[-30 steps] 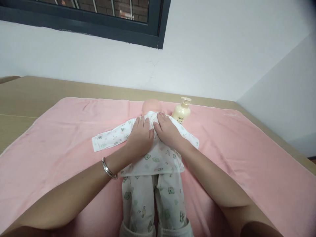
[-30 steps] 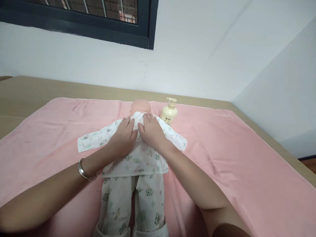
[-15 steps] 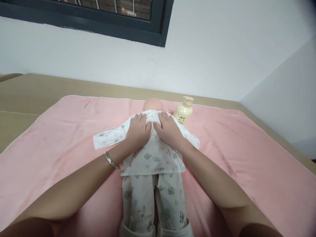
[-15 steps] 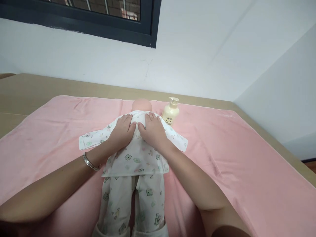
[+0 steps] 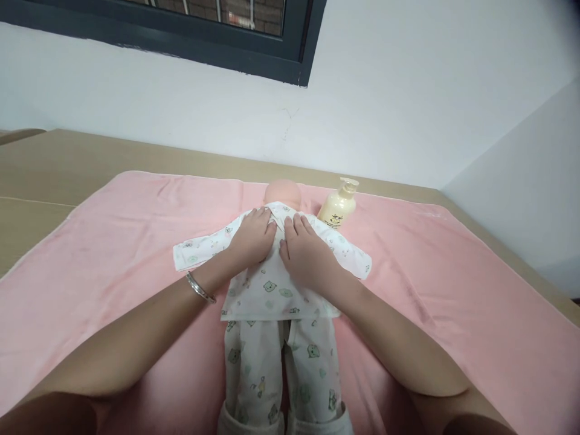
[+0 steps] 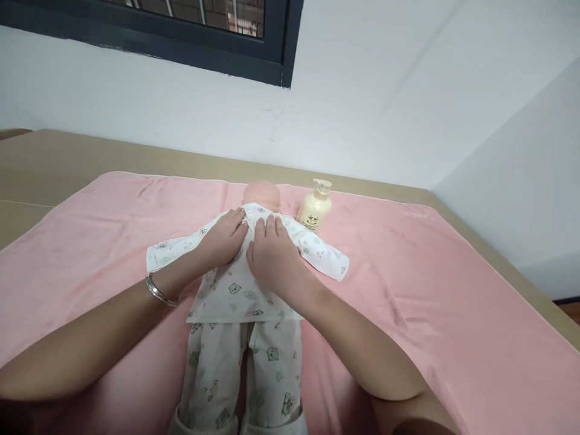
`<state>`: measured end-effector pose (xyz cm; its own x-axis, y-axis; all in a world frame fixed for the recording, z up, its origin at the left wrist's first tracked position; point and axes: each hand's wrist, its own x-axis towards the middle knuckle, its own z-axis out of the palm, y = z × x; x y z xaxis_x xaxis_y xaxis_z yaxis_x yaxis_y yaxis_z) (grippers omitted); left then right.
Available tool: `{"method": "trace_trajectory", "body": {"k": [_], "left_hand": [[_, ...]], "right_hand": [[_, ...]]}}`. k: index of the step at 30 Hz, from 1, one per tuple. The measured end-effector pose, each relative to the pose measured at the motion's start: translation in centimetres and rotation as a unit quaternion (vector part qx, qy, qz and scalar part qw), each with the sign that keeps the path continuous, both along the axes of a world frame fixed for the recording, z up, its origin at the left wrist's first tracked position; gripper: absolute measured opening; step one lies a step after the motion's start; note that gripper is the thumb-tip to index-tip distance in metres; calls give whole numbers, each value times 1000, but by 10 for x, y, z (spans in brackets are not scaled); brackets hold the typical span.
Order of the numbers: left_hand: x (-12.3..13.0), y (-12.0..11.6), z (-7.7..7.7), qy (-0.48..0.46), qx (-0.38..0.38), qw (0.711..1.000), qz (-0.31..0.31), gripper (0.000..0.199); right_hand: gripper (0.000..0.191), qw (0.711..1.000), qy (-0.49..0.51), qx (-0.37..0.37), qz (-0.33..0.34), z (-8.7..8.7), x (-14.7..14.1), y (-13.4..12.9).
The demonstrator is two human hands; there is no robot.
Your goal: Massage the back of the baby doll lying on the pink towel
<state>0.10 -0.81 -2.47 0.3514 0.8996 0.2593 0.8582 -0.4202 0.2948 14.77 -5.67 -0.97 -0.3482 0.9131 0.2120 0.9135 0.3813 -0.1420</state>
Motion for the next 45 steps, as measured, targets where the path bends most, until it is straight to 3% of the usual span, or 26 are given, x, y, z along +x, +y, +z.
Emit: {"method": "trace_trajectory", "body": {"k": [4,8,12,16,21,25,30,34,40,45], "left_hand": [[14,-22,-4,33,39,998,31,51],[22,-45,-6,48,81,995,19,51],[9,-25,-8,27,87,996,-19,47],[0,-1,-12,-1,57,998,8,44],[13,-21,-14,1,74,997,35,51],[22,-42,-10,9,81,996,30,53],[11,-23,-6,3,40,999,5,55],[4,-2,-9,-42,17,999,27,55],[8,-3,-20,-77,47,994,55,54],[10,-8,-19,-70,64,994,56,53]], "right_hand": [[61,995,76,-55,-28,-1,9,21],[60,989,129,-49,-53,-5,19,47],[60,993,98,-34,-59,-6,10,32],[59,996,81,-11,-41,-3,-1,7],[59,991,113,-58,-43,-1,7,25],[61,992,97,-54,-57,-4,14,43],[62,995,57,-63,-60,-1,4,20],[64,994,62,-77,-49,5,-1,6],[64,989,108,-80,-58,2,11,30],[63,992,106,-54,-49,-8,17,42]]}}
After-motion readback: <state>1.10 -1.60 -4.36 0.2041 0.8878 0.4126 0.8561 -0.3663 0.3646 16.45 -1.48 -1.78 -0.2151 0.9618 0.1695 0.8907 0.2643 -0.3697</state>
